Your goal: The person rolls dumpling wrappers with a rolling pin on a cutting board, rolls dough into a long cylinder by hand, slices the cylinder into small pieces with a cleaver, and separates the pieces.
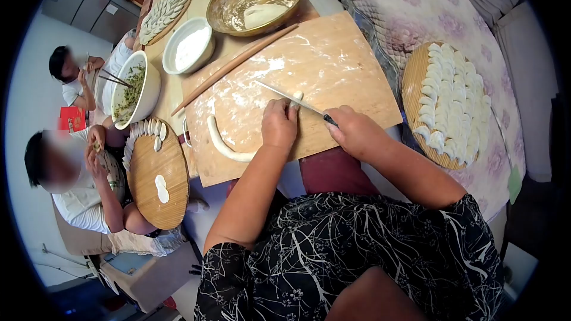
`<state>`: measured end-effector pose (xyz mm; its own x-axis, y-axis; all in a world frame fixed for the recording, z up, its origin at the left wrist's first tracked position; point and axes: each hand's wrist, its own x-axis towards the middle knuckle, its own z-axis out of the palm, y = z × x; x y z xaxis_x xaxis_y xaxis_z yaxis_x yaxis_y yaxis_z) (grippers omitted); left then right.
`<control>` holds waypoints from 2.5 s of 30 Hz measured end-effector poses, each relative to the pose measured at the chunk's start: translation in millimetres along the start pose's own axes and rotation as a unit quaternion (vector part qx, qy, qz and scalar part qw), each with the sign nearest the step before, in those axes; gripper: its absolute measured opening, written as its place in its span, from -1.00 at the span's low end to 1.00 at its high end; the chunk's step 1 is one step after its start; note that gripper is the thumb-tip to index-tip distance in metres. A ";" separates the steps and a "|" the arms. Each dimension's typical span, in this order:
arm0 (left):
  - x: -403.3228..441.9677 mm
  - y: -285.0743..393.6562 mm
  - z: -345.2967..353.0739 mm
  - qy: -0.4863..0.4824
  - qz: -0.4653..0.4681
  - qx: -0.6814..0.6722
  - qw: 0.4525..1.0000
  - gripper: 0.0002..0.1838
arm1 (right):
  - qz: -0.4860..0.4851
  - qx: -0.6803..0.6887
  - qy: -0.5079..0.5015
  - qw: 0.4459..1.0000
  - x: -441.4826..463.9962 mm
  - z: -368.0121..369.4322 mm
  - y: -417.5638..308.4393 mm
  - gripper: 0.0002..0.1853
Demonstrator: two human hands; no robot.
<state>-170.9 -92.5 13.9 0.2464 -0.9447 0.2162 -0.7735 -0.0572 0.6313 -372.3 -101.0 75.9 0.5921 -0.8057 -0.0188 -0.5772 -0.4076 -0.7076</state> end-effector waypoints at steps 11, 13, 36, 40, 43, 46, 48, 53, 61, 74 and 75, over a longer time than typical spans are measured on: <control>0.6 -4.8 2.8 0.020 0.039 0.004 0.999 -0.83 | -0.027 -0.032 -0.035 0.998 22.8 -17.5 -7.4 -0.79; 0.4 -5.5 2.7 0.016 0.036 -0.015 0.999 -0.82 | 0.037 -0.059 -0.125 0.990 36.8 -25.0 -17.0 -0.74; -6.3 -17.0 -4.8 0.023 -0.040 -0.048 0.998 -0.80 | -0.003 -0.043 -0.054 0.998 7.7 7.3 -12.0 -0.76; -6.1 -12.5 -7.3 0.027 -0.041 -0.047 0.998 -0.82 | 0.007 -0.045 -0.077 0.996 13.4 4.2 -14.7 -0.77; -4.9 -7.9 -11.6 0.016 -0.026 -0.019 0.999 -0.81 | 0.014 -0.053 -0.089 0.995 24.1 3.1 -20.8 -0.79; -3.9 -13.3 -8.1 0.028 -0.001 -0.023 0.999 -0.82 | 0.015 -0.071 -0.122 0.990 38.1 1.2 -33.5 -0.80; -4.4 -13.1 -8.5 0.024 -0.021 -0.022 0.999 -0.81 | 0.024 -0.077 -0.136 0.987 50.2 0.5 -43.9 -0.81; -12.6 -4.4 -24.6 0.003 -0.049 0.019 0.999 -0.77 | 0.022 -0.067 -0.116 0.991 58.0 8.1 -26.7 -0.78; -8.3 -7.5 -19.6 -0.008 -0.037 0.049 0.998 -0.80 | 0.022 -0.022 -0.046 0.998 28.0 -3.9 -25.0 -0.75; -11.4 -7.9 -15.4 0.021 0.038 0.038 0.998 -0.79 | 0.005 -0.071 -0.064 0.995 7.6 -2.1 -27.7 -0.79; -11.4 -8.7 -14.6 0.020 0.040 0.038 0.998 -0.79 | 0.007 -0.075 -0.073 0.995 8.1 -2.7 -27.4 -0.80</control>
<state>-158.5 -76.4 16.8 0.2038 -0.9339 0.2939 -0.8335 -0.0080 0.5525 -353.2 -97.5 97.1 0.6520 -0.7457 -0.1374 -0.6567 -0.4648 -0.5938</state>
